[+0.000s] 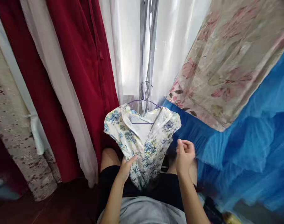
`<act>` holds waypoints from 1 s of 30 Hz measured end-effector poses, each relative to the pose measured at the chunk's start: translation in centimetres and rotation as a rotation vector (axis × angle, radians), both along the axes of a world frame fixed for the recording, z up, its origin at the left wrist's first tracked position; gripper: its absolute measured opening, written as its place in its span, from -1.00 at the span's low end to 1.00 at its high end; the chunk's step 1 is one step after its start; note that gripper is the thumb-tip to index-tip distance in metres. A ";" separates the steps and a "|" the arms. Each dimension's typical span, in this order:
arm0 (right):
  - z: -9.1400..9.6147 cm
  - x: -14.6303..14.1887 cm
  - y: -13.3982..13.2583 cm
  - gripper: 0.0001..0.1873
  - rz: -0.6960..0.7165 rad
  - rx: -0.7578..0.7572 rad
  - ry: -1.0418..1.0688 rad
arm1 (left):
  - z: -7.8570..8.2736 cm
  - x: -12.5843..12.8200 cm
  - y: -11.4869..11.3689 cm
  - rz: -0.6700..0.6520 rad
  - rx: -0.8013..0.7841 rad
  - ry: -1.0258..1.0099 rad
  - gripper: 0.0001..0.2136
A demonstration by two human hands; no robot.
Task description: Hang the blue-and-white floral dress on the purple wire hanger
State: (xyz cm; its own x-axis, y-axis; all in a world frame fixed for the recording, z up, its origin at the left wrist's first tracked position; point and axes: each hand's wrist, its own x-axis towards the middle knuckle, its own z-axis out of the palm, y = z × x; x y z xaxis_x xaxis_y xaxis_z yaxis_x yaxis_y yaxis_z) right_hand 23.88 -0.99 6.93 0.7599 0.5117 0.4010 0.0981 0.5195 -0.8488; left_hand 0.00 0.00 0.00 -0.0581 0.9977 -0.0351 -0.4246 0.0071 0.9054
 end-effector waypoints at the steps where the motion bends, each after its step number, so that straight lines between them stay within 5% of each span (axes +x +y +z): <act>1: -0.2 -1.2 0.1 -0.70 0.214 -0.090 -0.112 | 0.0 0.5 -0.4 -0.016 0.015 0.006 -0.32; 3: -0.6 -3.4 0.3 -0.64 0.543 -0.234 -0.281 | 0.0 1.6 -1.2 -0.044 0.039 0.019 -0.36; 5: -1.0 -4.9 0.4 -0.61 0.721 -0.329 -0.364 | 0.2 2.3 -1.8 -0.075 0.059 0.032 -0.40; 11: -0.2 -5.1 -0.7 -0.52 0.756 -0.336 -0.418 | 0.2 2.2 -1.4 -0.033 0.102 0.085 -0.50; 13: 0.4 -4.5 -1.2 -0.51 0.759 -0.350 -0.405 | -0.1 1.3 -0.6 0.199 0.141 0.097 -0.56; 16: 0.8 -4.0 -1.7 -0.52 0.759 -0.362 -0.369 | 0.1 0.2 -0.2 0.756 0.335 0.208 -0.63; 18: 0.8 -4.0 -1.7 -0.51 0.764 -0.362 -0.344 | 1.0 0.1 -0.7 0.953 0.522 0.375 -0.71; 20: 0.7 -4.2 -1.8 -0.50 0.779 -0.365 -0.330 | 2.4 1.0 -1.4 0.863 0.664 0.582 -0.84; 25: 0.6 -5.3 -2.3 -0.52 0.852 -0.356 -0.229 | 5.0 5.1 -1.8 0.232 0.661 0.788 -0.86; 30: 0.8 -6.3 -2.7 -0.54 0.810 -0.290 -0.069 | 5.2 6.9 -1.3 0.077 0.665 0.661 -0.88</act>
